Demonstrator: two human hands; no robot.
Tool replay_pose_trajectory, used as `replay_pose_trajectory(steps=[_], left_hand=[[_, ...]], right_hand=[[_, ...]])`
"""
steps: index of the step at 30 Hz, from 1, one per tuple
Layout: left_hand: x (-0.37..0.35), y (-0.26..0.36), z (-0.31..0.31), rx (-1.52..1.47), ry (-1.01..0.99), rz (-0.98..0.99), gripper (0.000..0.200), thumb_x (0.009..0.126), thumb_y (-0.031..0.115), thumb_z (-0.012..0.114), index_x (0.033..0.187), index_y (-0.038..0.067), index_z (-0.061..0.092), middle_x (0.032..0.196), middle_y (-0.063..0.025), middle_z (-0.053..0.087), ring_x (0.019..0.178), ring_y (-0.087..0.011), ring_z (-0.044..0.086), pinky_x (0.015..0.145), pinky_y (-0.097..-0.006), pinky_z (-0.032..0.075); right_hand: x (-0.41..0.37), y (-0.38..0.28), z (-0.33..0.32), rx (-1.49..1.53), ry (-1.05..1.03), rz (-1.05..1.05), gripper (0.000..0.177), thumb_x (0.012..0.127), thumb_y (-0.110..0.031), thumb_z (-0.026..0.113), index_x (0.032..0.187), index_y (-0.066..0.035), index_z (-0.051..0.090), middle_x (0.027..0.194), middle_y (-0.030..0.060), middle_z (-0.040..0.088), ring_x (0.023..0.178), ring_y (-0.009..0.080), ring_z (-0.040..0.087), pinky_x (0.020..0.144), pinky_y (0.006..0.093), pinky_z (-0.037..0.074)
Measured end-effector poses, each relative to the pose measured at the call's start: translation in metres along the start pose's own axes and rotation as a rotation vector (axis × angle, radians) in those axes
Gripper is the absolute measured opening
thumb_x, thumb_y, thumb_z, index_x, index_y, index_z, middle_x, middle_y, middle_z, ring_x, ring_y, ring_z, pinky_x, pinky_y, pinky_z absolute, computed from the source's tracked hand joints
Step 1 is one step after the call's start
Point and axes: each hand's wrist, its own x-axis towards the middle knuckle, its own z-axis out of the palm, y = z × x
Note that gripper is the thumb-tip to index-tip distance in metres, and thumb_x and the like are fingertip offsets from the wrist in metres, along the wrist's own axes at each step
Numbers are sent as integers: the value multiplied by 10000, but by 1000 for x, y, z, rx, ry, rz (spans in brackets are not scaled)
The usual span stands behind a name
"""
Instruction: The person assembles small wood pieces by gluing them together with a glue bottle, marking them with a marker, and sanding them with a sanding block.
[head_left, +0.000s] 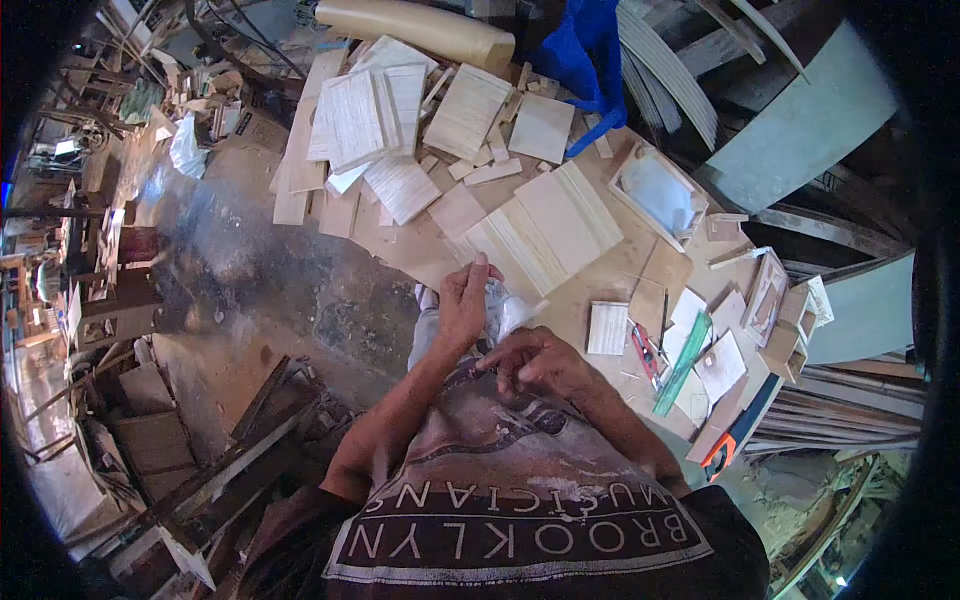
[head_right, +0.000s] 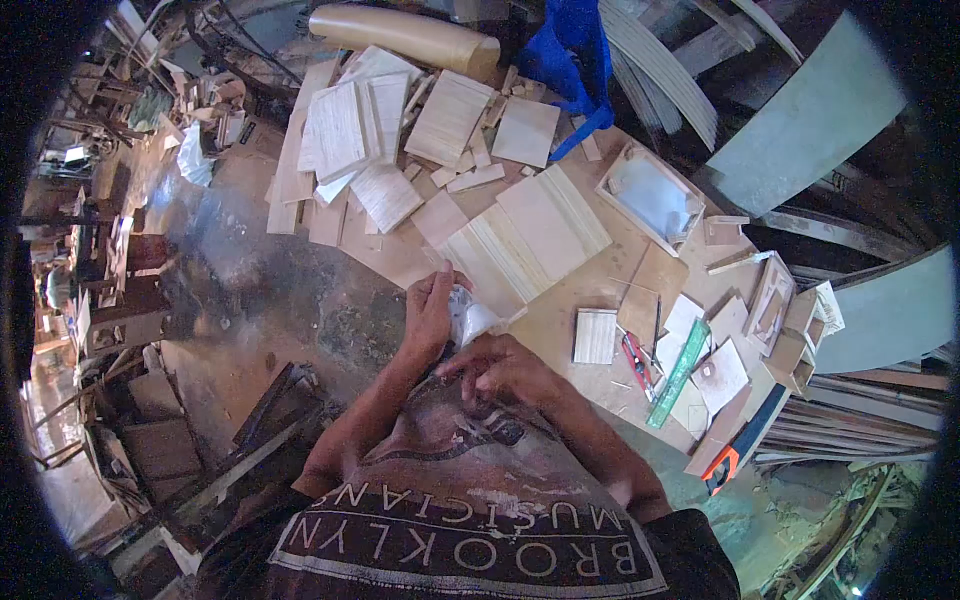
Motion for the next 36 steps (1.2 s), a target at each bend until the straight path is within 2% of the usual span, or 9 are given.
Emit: replay_pose_trajectory(steps=[2,3,5,9,12,15,22,30,36], left_hand=[[-3,-1,0,-43,96,18,486,1022,368,440,767,11,649,625,10,499,611,-100,425,573,-288,354],[4,-5,-9,-102,62,10,486,1022,368,440,767,11,649,625,10,499,611,-100,425,573,-288,354],[11,-4,-31,-177,74,121,477,1019,365,451,776,6,647,647,-1,561,570,-77,470,528,-261,363],[29,0,-77,-171,68,138,481,1025,362,434,774,8,640,651,-4,562,571,-80,474,526,-265,364],[43,18,-115,-144,52,104,504,1031,377,409,768,7,628,647,-6,558,590,-84,485,538,-276,375],[55,18,-144,-116,87,260,429,1032,297,436,772,3,609,593,31,444,575,-72,394,506,-278,322],[81,24,-180,-17,38,364,452,1038,317,420,760,4,591,597,16,449,586,-77,383,515,-288,322],[88,38,-186,-44,24,225,468,1037,328,415,757,-3,590,592,-14,467,592,-96,416,535,-308,353],[91,22,-179,-99,85,201,484,1033,345,421,746,-3,597,609,-13,502,597,-102,446,542,-307,364]], right_hand=[[-3,9,10,508,158,-116,501,780,-322,639,1090,71,657,946,182,672,696,258,654,612,325,490],[8,3,17,469,208,-86,501,780,-322,639,1090,71,657,946,182,672,696,258,654,612,325,490],[31,3,26,816,244,-167,418,810,-244,592,1018,116,638,907,170,662,651,264,624,630,340,489],[76,5,48,735,373,-313,347,826,-225,578,967,89,618,871,166,634,656,277,610,620,357,485],[113,-8,76,934,425,-342,257,818,-215,582,856,39,577,822,128,572,686,277,578,569,342,444],[150,-22,100,1085,541,-362,244,814,-212,578,870,25,576,806,117,563,682,270,575,562,333,424],[191,-8,119,861,468,-486,217,802,-193,593,897,2,575,884,118,575,699,254,562,585,314,419],[206,-17,118,801,503,-521,199,793,-153,594,886,22,601,1272,147,526,714,232,550,584,312,411],[199,-15,107,758,585,-410,233,786,-168,604,885,43,609,1239,166,548,756,252,565,590,329,428]])
